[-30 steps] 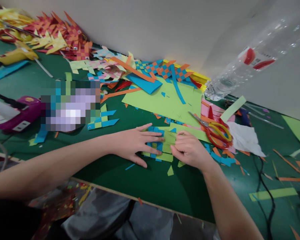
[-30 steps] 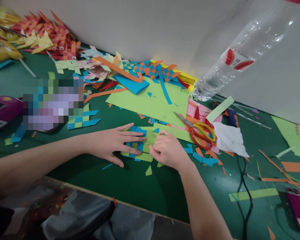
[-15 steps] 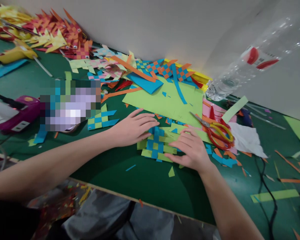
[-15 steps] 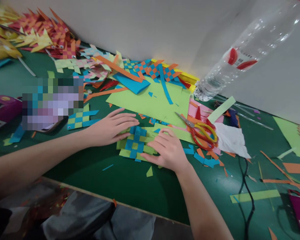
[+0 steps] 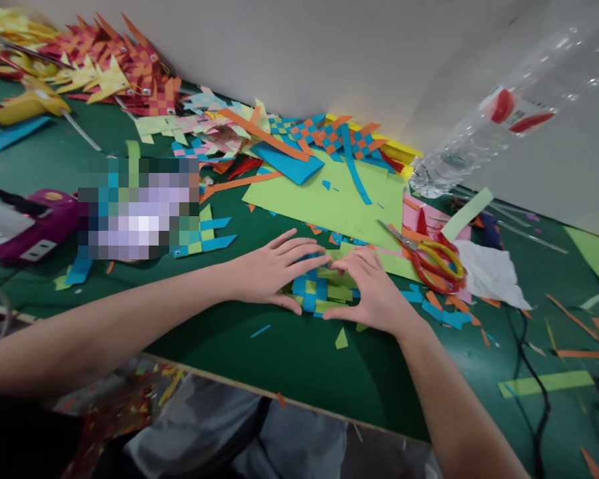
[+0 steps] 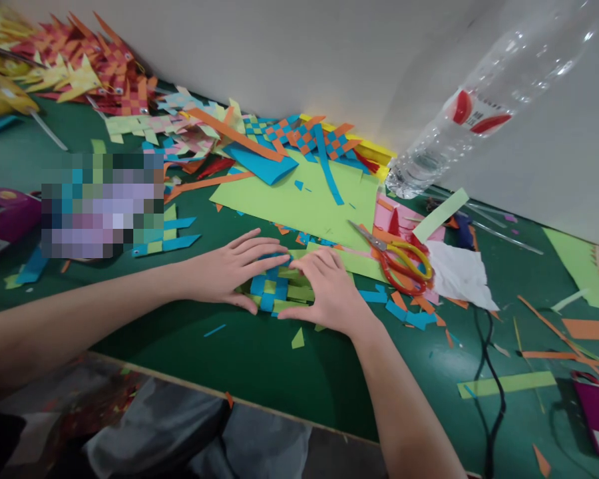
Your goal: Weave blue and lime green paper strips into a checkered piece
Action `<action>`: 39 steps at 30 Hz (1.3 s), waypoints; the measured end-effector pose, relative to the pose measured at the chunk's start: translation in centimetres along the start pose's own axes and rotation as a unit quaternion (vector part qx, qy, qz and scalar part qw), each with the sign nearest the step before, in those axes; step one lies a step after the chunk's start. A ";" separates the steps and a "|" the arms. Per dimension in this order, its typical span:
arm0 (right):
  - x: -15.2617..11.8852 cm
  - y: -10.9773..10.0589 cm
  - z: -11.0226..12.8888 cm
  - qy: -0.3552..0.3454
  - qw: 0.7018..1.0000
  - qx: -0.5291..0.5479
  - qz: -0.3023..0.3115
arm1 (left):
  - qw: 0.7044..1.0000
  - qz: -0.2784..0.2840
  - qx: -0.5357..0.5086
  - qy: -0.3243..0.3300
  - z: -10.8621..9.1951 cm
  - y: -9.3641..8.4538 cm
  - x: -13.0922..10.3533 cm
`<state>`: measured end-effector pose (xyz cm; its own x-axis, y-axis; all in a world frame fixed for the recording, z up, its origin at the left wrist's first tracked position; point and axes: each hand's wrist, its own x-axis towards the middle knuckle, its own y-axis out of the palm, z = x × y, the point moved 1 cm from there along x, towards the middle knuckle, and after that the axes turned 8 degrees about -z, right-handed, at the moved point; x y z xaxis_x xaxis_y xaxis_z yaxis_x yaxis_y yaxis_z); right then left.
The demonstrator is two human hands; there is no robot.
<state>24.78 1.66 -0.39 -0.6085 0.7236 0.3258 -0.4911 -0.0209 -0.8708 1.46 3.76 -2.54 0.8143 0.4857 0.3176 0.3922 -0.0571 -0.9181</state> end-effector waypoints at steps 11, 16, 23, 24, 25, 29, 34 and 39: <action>-0.4 -0.6 -1.6 0.060 0.998 0.026 0.023 | 0.994 -0.068 0.018 -0.089 0.6 -1.5 0.2; -0.2 -1.2 -1.1 0.057 0.996 0.074 -0.003 | 0.979 -0.163 0.059 -0.109 1.4 -2.8 0.1; -0.3 -0.1 0.4 -0.055 0.998 0.016 -0.015 | 0.996 -0.082 0.014 -0.035 0.9 -2.1 0.2; -0.4 0.1 0.4 -0.068 0.998 0.000 -0.008 | 0.996 -0.076 0.008 -0.046 0.9 -2.0 0.2; -0.4 0.3 0.4 -0.075 0.997 -0.014 -0.001 | 0.996 -0.069 0.000 -0.058 0.9 -1.9 0.2; -0.4 0.6 0.2 -0.071 0.997 -0.034 0.019 | 0.994 -0.044 -0.039 -0.094 0.7 -1.7 0.2; -0.3 0.6 0.2 -0.072 0.997 -0.032 0.023 | 0.987 -0.032 -0.091 -0.130 0.0 -1.7 0.4; -0.3 0.7 0.3 -0.096 0.995 -0.038 -0.004 | 0.970 -0.039 -0.132 -0.201 -1.1 -1.6 0.6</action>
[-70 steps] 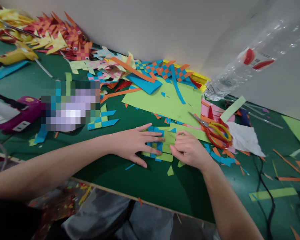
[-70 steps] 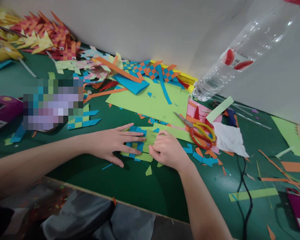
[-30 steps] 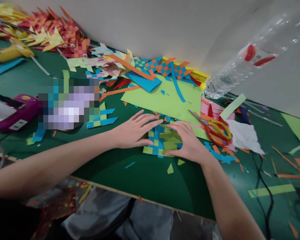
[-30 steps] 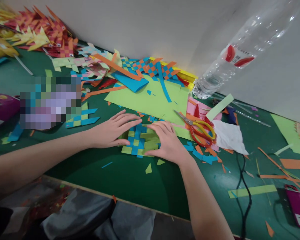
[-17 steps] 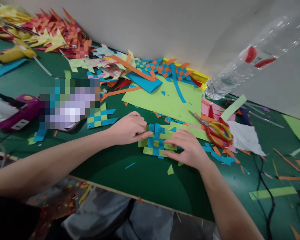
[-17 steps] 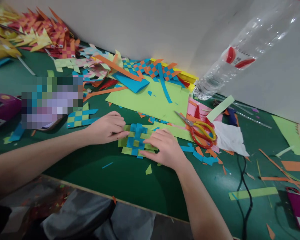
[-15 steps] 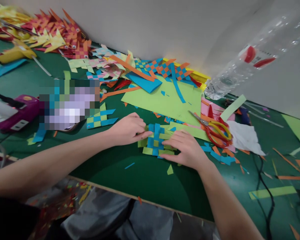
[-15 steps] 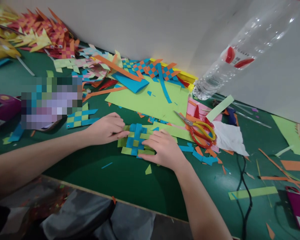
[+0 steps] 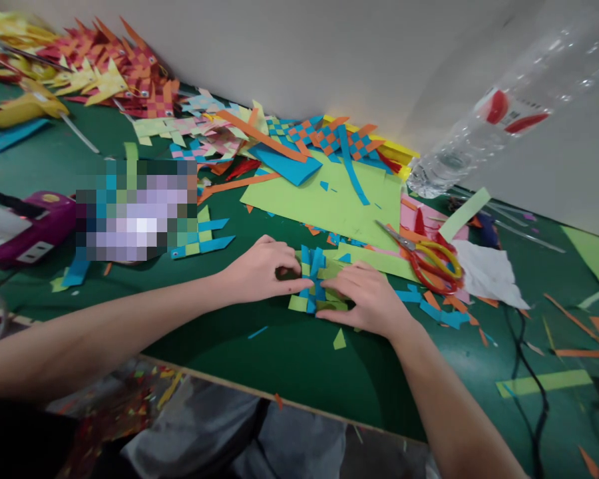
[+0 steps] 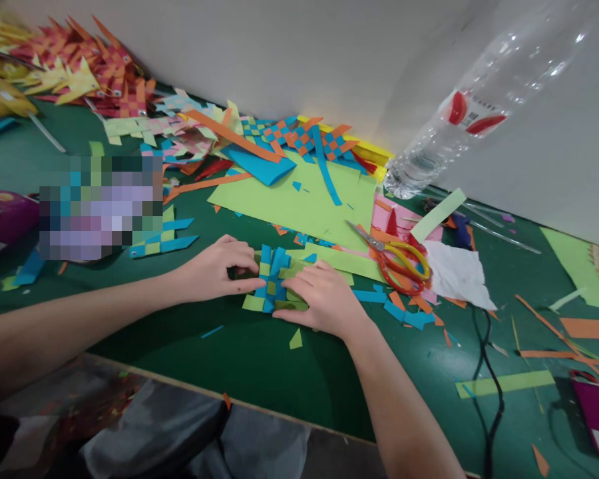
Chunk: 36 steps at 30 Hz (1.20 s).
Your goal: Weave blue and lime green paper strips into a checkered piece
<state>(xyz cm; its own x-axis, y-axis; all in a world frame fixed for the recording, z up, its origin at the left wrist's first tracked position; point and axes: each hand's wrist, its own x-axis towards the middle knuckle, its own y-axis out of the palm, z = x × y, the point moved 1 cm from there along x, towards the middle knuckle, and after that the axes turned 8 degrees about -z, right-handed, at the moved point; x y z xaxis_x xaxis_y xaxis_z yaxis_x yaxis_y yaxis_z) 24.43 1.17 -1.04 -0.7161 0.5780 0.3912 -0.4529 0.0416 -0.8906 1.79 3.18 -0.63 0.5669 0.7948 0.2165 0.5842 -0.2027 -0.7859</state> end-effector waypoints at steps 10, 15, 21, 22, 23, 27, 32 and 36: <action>-0.2 0.0 -0.3 -0.017 0.998 -0.018 -0.049 | 0.998 -0.032 -0.032 -0.046 -0.3 0.5 -0.3; 0.0 -0.5 -0.4 0.046 0.994 -0.036 -0.094 | 0.987 -0.036 -0.118 -0.106 0.0 0.2 -0.1; 0.1 -0.3 -0.4 0.208 0.975 0.041 -0.073 | 0.959 -0.048 -0.219 -0.172 0.3 -0.2 0.3; 0.0 -0.2 -0.4 0.228 0.970 0.055 -0.061 | 0.955 -0.057 -0.230 -0.176 0.4 -0.2 0.4; 0.0 0.0 -0.3 0.248 0.965 0.069 -0.051 | 0.951 -0.066 -0.243 -0.181 0.5 -0.2 0.4; 0.0 0.2 -0.3 0.318 0.932 0.151 -0.084 | 0.926 -0.092 -0.308 -0.199 1.1 0.0 0.4; 0.2 -0.1 -0.3 0.434 0.852 0.246 -0.160 | 0.899 -0.112 -0.354 -0.233 1.5 0.1 0.4; 0.4 -0.1 0.4 0.457 0.814 0.303 -0.192 | 0.876 -0.090 -0.402 -0.251 1.0 0.0 0.5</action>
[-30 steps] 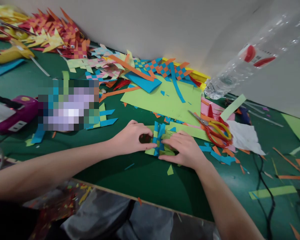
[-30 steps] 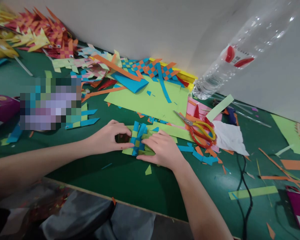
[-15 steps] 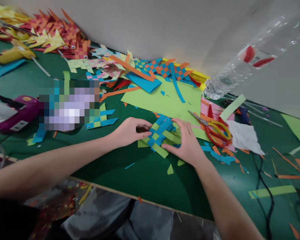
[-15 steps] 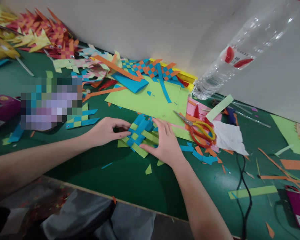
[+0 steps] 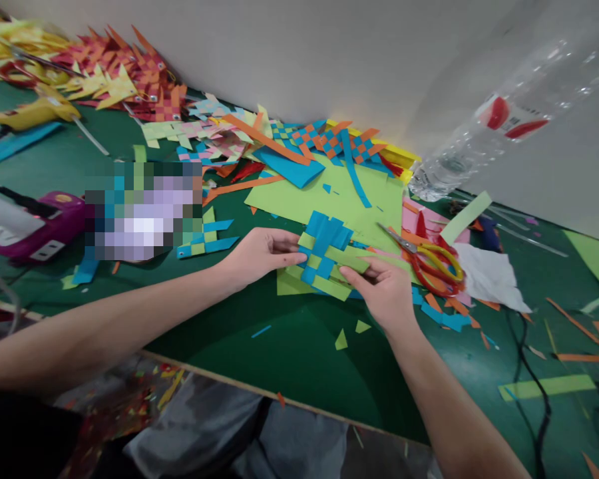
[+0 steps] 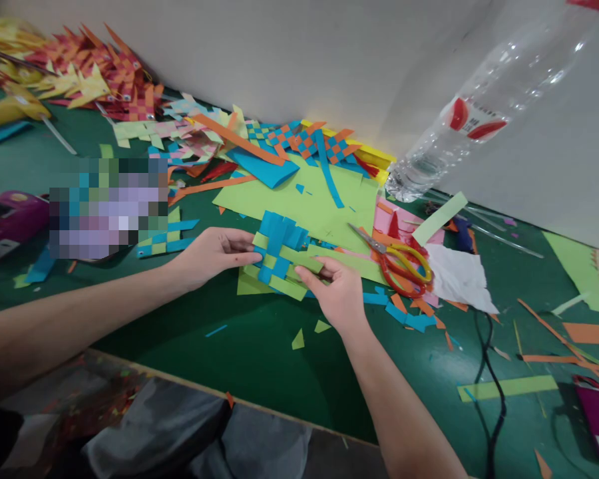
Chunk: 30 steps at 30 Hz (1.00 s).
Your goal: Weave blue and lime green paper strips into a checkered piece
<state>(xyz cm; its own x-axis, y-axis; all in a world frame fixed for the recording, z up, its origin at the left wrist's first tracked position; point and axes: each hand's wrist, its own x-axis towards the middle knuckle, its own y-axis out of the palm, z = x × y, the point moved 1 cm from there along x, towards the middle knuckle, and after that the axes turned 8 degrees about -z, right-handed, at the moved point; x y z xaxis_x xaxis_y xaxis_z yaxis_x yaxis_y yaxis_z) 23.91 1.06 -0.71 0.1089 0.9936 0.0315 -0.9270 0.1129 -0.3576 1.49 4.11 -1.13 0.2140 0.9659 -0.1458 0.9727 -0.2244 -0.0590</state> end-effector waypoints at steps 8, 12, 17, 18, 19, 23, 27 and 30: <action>-1.8 1.0 1.1 -0.065 0.998 -0.002 0.018 | 0.998 0.049 0.014 -0.023 -0.2 1.0 -1.2; -1.6 0.9 1.0 -0.076 0.995 -0.068 0.015 | 0.999 0.029 0.010 -0.013 -0.1 0.8 -1.0; -1.3 0.8 0.9 -0.068 0.996 -0.060 0.025 | 1.000 0.008 0.013 -0.014 -0.3 0.6 -1.0; -1.3 0.8 0.9 -0.067 0.996 -0.050 0.027 | 1.000 0.004 0.017 -0.012 -0.4 0.6 -1.1; -1.2 0.8 0.9 -0.066 0.997 -0.040 0.027 | 1.000 0.000 0.023 -0.010 -0.4 0.6 -1.1; -1.1 0.7 0.6 -0.041 0.999 0.002 0.013 | 0.999 -0.021 0.032 -0.006 -0.3 0.5 -1.0; -1.2 0.9 0.4 -0.039 0.997 -0.010 0.070 | 1.000 -0.024 -0.006 0.002 -0.2 0.5 -0.9; -1.3 1.0 0.6 -0.051 0.992 -0.051 0.104 | 0.999 -0.029 -0.013 0.006 -0.2 0.5 -0.8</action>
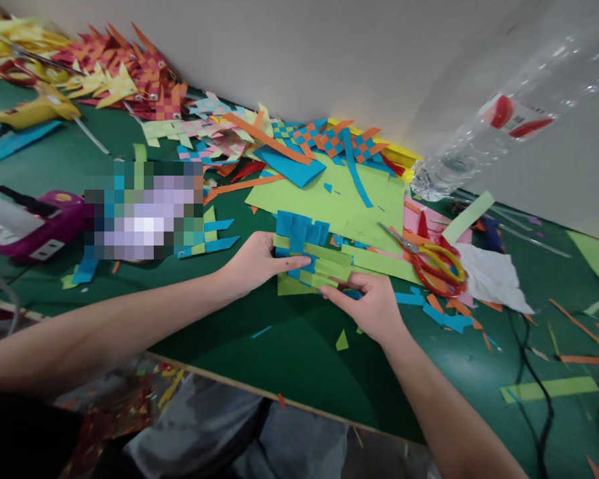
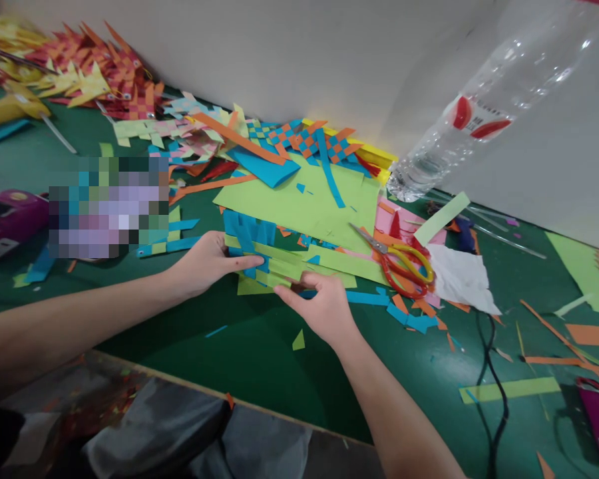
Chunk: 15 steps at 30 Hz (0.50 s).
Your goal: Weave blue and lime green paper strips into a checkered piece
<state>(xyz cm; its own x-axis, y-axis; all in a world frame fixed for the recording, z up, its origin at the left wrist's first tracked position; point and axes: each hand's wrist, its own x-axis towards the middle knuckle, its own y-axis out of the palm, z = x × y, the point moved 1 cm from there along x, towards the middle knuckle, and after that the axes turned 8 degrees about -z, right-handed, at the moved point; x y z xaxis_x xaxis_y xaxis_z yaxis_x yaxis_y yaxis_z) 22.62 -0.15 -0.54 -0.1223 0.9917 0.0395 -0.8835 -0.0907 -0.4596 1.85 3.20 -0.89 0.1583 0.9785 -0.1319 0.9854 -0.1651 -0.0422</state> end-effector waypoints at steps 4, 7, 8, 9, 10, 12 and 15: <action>0.1 -0.3 0.4 0.010 1.000 0.023 0.000 | 1.000 -0.018 -0.022 0.002 -0.1 -0.2 0.1; 0.3 -0.5 0.4 0.015 0.999 0.052 0.009 | 0.999 -0.030 -0.026 0.001 -0.1 -0.4 0.2; 0.4 -0.5 0.3 0.016 0.998 0.055 0.012 | 0.999 -0.033 -0.023 0.000 -0.1 -0.4 0.2; 0.4 -0.6 0.1 0.016 0.998 0.055 0.007 | 0.999 -0.036 -0.021 0.001 -0.1 -0.5 0.2; 0.4 -0.6 -0.1 0.014 0.998 0.053 -0.005 | 0.999 -0.038 -0.017 0.001 -0.1 -0.5 0.2; 0.4 -0.6 -0.6 0.004 0.998 0.044 -0.040 | 0.999 -0.038 -0.007 0.005 -0.2 -0.4 0.1; 0.5 -0.7 -1.1 -0.026 0.997 0.031 -0.067 | 0.999 -0.032 0.027 0.014 -0.3 -0.1 -0.1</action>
<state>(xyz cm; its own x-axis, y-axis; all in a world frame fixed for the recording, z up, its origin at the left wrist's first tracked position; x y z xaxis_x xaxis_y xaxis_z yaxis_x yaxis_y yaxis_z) 23.66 0.46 -1.20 -0.0231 0.9893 0.1440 -0.9197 0.0354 -0.3909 1.74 3.12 -0.62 0.0983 0.9903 -0.0986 0.9887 -0.1084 -0.1031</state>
